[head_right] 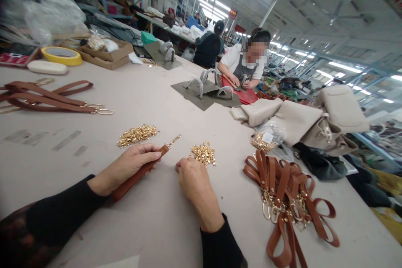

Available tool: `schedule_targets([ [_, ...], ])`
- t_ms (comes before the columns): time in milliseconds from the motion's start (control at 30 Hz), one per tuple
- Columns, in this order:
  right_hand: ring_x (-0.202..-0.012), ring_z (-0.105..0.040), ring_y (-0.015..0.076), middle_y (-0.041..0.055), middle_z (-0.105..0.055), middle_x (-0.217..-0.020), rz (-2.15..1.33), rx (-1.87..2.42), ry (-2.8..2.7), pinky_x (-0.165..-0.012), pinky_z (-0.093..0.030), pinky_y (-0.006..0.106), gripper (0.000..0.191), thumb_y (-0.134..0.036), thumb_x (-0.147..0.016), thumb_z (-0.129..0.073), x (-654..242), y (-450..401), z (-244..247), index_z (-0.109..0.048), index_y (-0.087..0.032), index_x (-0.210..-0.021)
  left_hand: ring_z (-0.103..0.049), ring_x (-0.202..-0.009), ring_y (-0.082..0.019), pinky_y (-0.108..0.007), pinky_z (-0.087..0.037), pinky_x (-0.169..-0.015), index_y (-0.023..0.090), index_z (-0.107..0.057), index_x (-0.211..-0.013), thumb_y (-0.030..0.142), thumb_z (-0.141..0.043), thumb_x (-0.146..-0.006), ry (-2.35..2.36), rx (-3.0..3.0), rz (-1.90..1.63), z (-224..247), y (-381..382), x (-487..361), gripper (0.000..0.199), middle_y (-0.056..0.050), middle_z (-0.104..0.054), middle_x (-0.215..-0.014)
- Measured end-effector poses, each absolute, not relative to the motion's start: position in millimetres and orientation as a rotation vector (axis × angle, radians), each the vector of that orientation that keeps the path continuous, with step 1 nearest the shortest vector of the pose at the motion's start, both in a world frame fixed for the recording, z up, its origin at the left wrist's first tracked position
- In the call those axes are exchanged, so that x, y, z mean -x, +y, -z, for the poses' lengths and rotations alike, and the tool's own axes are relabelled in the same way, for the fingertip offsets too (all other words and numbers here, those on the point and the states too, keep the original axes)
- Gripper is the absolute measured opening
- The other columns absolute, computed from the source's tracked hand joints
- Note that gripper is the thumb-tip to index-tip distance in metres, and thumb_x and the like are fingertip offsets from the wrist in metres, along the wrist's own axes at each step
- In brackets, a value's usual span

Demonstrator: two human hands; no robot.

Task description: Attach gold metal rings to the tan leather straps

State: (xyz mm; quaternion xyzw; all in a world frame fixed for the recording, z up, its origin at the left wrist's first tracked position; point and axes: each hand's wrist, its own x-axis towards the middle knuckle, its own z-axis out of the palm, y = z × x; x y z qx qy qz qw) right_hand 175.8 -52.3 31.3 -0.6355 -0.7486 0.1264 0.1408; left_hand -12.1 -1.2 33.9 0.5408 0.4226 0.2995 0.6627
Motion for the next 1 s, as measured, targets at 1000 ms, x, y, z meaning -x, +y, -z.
schedule_targets([
  [1000,-0.075,-0.063,0.0163,0.0025,-0.07,-0.082,-0.617,1.316,-1.527,-0.071,-0.048,0.028,0.011,-0.02,-0.085,-0.06,-148,-50,-17,-0.071,-0.021,-0.087,-0.054,-0.051,-0.011,-0.021,-0.045,-0.049,0.015,-0.068,-0.086,0.035,-0.057,-0.08,0.946,-1.324,-0.82,-27,-15,3,0.023,0.001,-0.062,-0.068],
])
